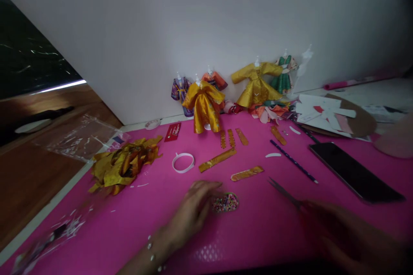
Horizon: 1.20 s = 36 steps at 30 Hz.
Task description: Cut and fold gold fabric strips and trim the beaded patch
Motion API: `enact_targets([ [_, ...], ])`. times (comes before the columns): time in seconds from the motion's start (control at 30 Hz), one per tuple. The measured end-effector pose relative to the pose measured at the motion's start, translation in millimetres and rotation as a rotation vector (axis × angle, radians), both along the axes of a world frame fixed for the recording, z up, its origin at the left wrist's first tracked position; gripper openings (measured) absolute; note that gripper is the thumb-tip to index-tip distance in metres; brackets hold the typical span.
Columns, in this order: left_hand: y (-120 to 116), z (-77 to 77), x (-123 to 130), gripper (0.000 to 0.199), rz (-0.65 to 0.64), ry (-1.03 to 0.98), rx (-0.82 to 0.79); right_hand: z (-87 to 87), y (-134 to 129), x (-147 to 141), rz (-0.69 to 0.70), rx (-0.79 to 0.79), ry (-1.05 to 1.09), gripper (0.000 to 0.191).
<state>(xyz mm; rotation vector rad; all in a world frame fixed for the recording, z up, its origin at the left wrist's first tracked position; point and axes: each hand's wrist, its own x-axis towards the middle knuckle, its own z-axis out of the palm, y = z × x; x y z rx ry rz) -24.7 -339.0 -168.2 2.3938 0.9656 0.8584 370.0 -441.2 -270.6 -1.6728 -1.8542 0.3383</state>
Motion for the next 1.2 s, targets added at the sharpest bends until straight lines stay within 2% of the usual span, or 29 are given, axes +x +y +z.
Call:
enact_targets([
  [0.1, 1, -6.9, 9, 0.043, 0.029, -0.042, -0.025, -0.8, 0, 1, 0.061, -0.057, 0.0, 0.058],
  [0.3, 4, -16.5, 22, 0.035, 0.071, -0.075, -0.013, 0.8, -3, -3, 0.055, -0.042, -0.001, 0.058],
  [0.57, 6, -15.0, 28, 0.033, 0.109, -0.054, -0.041, -3.0, -4, -7, 0.051, -0.012, -0.052, 0.06],
  [0.87, 3, -16.8, 23, 0.033, 0.108, -0.06, -0.127, 4.1, -1, -9, 0.073, 0.053, -0.125, 0.058],
  [1.2, 6, -18.8, 27, 0.023, 0.119, -0.032, -0.084, 4.2, -3, -10, 0.086, 0.075, -0.142, 0.059],
])
